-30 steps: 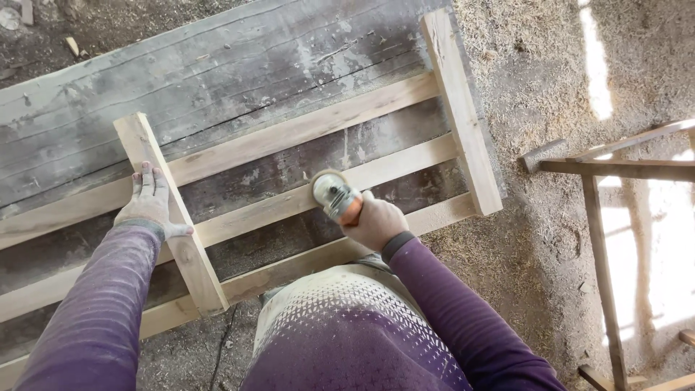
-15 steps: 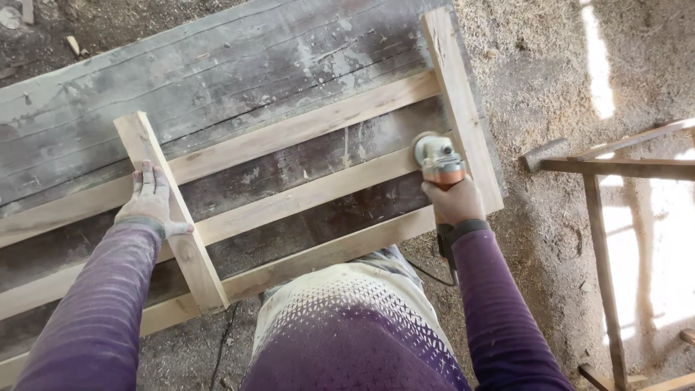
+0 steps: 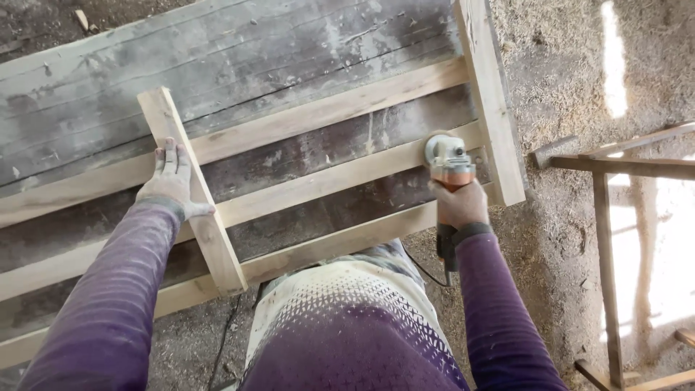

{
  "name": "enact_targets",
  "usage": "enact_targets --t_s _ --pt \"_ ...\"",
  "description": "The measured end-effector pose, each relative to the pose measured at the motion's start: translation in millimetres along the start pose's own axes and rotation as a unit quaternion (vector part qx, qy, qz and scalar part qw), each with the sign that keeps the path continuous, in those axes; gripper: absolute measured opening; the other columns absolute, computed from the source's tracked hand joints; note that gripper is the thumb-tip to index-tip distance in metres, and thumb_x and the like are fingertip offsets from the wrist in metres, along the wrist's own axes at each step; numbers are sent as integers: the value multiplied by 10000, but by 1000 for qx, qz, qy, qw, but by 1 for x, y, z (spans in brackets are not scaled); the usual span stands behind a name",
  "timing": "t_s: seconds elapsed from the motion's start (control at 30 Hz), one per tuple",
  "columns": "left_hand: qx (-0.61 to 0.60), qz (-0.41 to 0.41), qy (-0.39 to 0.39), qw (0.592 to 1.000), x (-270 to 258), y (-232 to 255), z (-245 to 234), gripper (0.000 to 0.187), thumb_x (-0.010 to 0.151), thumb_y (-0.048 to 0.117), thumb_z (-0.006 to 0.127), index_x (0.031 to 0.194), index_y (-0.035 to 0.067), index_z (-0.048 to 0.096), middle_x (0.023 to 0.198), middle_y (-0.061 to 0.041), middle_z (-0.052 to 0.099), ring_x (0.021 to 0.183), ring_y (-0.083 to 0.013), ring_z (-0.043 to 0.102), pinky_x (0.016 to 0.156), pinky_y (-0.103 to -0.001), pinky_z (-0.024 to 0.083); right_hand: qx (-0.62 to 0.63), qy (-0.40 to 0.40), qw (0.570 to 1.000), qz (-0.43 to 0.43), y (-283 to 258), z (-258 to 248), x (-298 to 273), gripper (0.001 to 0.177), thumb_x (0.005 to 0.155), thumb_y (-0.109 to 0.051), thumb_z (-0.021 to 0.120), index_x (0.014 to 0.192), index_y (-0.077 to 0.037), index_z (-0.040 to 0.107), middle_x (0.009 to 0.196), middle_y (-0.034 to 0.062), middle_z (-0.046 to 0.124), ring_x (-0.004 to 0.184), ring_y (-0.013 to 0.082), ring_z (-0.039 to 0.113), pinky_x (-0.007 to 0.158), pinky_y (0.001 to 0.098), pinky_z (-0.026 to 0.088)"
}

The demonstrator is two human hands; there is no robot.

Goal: Sanding a wooden frame structure using a power sander.

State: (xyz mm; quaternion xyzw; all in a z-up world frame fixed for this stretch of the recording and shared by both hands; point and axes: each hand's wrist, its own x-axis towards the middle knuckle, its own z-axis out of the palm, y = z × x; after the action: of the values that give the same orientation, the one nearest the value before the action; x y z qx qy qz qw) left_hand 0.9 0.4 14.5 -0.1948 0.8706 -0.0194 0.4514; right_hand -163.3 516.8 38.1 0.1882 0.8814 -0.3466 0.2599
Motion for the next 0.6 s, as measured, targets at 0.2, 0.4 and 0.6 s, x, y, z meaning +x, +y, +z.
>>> enact_targets --t_s 0.2,0.4,0.6 --pt "53 80 39 995 -4 -19 4 1583 602 789 839 1607 -10 -88 1690 -229 -128 1569 -369 -31 1287 -357 123 -56 -10 996 -67 -30 59 -52 419 790 -341 805 1078 -43 739 979 157 793 880 252 774 830 386 600" --pt "13 110 68 992 -8 -33 7 1574 575 676 906 1619 12 -67 1707 -172 -109 1575 -348 19 1260 -399 183 -75 -25 989 -126 -55 126 -100 450 785 -346 812 1086 -27 714 950 169 774 890 304 774 823 409 597" --pt "-20 142 101 985 -11 -44 12 1562 560 708 888 1622 35 -39 1718 -142 -71 1577 -322 58 1261 -415 194 -123 -29 981 -149 -76 184 -156 496 754 -360 830 1033 17 667 919 207 756 862 329 760 795 423 598"
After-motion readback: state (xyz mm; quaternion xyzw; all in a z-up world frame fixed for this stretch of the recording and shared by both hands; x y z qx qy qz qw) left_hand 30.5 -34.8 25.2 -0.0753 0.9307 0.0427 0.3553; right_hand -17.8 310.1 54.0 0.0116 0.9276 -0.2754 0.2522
